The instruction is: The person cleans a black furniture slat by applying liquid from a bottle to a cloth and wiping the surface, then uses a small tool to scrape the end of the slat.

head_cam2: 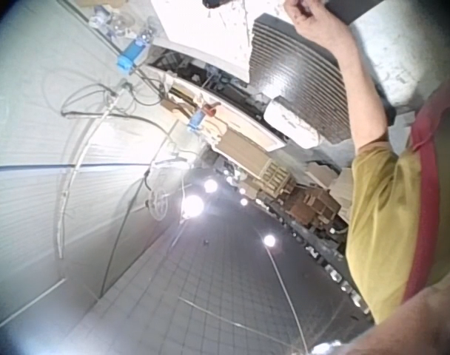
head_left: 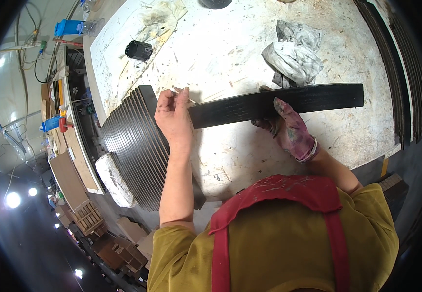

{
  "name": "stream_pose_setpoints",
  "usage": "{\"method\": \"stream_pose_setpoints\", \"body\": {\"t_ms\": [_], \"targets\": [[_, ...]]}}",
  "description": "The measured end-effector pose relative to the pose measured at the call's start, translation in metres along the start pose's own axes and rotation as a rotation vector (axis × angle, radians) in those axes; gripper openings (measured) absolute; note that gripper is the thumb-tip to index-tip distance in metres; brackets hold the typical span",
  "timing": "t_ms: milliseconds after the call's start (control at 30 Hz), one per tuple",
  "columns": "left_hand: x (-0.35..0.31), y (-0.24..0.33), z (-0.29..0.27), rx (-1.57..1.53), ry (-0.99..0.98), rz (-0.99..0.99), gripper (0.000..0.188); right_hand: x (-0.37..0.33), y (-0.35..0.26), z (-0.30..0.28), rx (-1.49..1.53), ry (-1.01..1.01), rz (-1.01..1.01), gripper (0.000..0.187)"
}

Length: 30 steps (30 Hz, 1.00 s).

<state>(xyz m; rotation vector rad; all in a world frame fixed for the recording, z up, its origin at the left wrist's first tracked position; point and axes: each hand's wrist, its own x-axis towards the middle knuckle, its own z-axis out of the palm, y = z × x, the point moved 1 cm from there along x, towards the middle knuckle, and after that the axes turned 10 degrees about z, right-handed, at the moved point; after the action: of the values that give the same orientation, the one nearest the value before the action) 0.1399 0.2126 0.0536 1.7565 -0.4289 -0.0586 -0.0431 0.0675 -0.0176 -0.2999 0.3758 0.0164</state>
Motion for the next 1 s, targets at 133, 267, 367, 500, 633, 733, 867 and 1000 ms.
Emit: {"method": "stream_pose_setpoints", "body": {"t_ms": [133,267,367,500,633,733,867,1000], "targets": [[0.002,-0.003,0.000,0.048,-0.011,-0.017,0.010,0.000,0.002,-0.006,-0.003,-0.018,0.008,0.047],[0.013,0.001,-0.017,0.009,0.081,-0.024,0.009,0.000,0.001,-0.002,-0.005,-0.064,-0.013,0.048],[0.013,-0.002,-0.025,-0.078,0.110,-0.063,0.008,0.000,0.002,-0.007,0.001,0.013,0.021,0.049],[0.004,-0.004,-0.029,-0.019,0.092,-0.117,0.007,0.001,0.003,-0.007,-0.018,0.005,0.010,0.049],[-0.001,-0.005,-0.025,-0.005,0.069,-0.070,0.010,0.003,0.005,-0.012,-0.058,0.052,0.010,0.051],[-0.003,-0.003,-0.024,0.085,0.057,-0.049,0.011,0.003,0.005,-0.010,-0.069,0.050,0.003,0.053],[-0.002,-0.006,-0.027,0.197,0.058,0.014,0.011,0.002,0.005,-0.009,-0.051,0.051,-0.009,0.052],[-0.002,-0.005,-0.029,0.220,0.085,-0.020,0.010,0.002,0.003,-0.006,-0.054,0.079,0.009,0.052]]}}
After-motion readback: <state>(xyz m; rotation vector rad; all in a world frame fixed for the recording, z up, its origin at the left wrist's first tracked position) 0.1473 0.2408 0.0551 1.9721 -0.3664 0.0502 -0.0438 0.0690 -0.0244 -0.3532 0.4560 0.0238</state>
